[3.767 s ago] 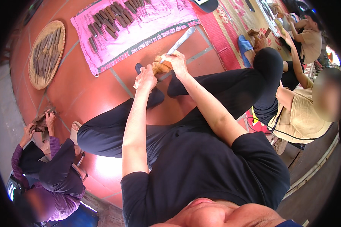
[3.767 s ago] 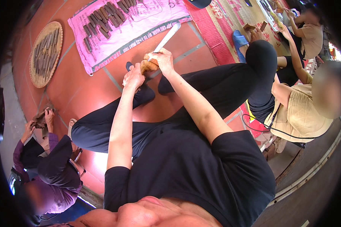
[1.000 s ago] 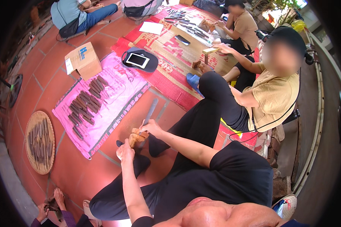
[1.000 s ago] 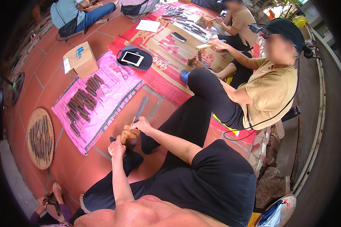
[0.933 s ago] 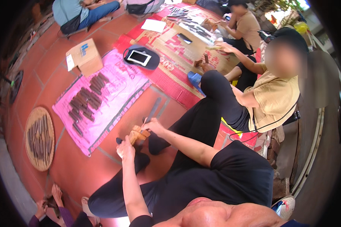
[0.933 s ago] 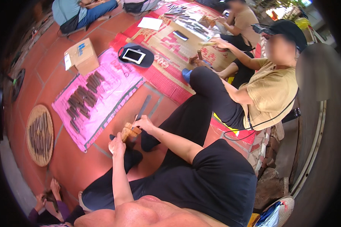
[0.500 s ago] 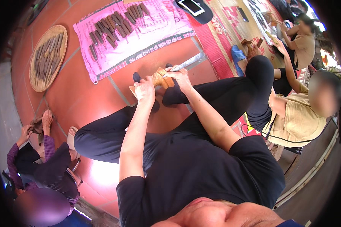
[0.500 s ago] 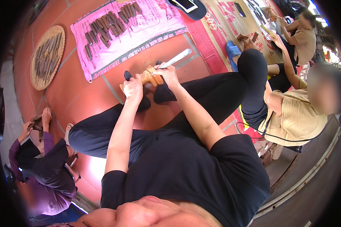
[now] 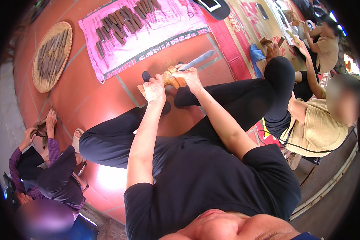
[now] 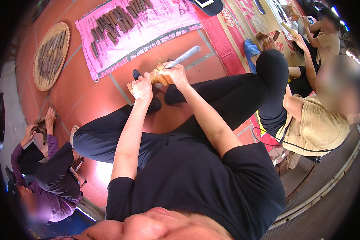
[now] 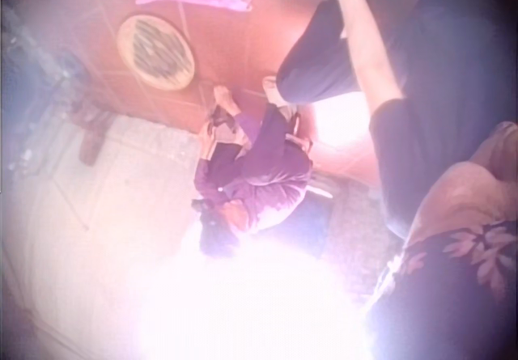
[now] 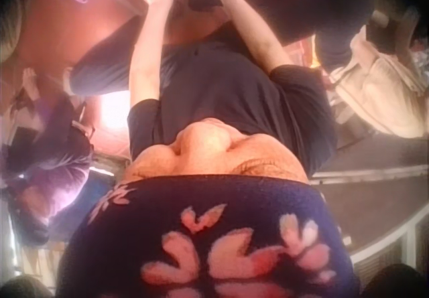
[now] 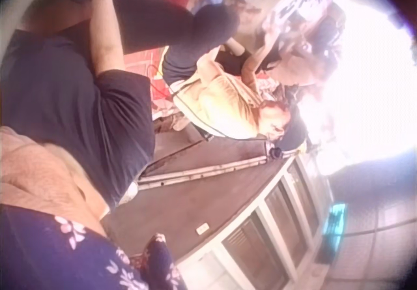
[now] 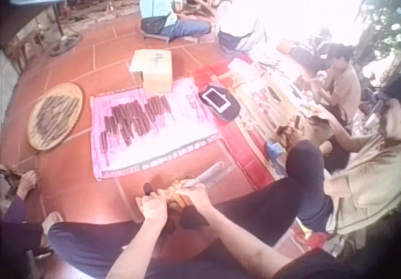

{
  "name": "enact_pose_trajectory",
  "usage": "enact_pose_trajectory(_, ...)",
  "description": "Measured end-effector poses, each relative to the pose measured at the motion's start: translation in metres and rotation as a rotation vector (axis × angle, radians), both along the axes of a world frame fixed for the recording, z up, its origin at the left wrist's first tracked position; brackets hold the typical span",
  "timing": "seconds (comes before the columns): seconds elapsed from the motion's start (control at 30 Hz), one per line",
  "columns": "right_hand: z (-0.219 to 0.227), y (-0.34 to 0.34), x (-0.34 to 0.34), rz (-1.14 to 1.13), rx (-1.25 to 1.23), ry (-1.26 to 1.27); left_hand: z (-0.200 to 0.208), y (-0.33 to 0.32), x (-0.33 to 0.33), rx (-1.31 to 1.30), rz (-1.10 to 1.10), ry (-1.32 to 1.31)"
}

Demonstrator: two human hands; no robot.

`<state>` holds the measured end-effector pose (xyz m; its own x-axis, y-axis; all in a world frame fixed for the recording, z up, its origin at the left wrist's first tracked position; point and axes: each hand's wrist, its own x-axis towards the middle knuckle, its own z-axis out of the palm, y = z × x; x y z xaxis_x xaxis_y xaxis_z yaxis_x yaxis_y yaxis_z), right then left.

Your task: The person is sitting on the floor and carving a piece of wood using a knife. They hold the wood with their left hand and carefully shape it with the knife in their right hand.

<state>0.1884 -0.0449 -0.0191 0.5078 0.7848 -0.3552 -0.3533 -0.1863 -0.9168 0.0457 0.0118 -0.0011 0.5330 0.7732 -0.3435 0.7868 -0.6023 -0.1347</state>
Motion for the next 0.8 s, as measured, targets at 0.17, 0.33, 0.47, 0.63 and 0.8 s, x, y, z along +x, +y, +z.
enact_pose_trajectory(0.17,-0.008,0.002,0.017,-0.015,-0.048,-0.001,-0.008,-0.003,-0.003,0.162,-0.047,-0.073)
enact_pose_trajectory(0.33,0.003,0.008,0.002,-0.004,0.027,-0.004,-0.010,-0.004,-0.004,0.195,-0.061,-0.085)
enact_pose_trajectory(0.47,-0.005,0.010,-0.001,-0.020,0.046,-0.143,-0.017,-0.004,-0.004,0.216,-0.055,-0.120)
enact_pose_trajectory(0.63,0.000,0.015,0.010,-0.035,0.026,0.096,-0.015,-0.005,-0.005,0.234,-0.055,-0.123)
enact_pose_trajectory(0.8,-0.015,0.026,0.009,0.098,-0.062,-0.117,-0.002,-0.006,-0.004,0.237,-0.045,-0.147)
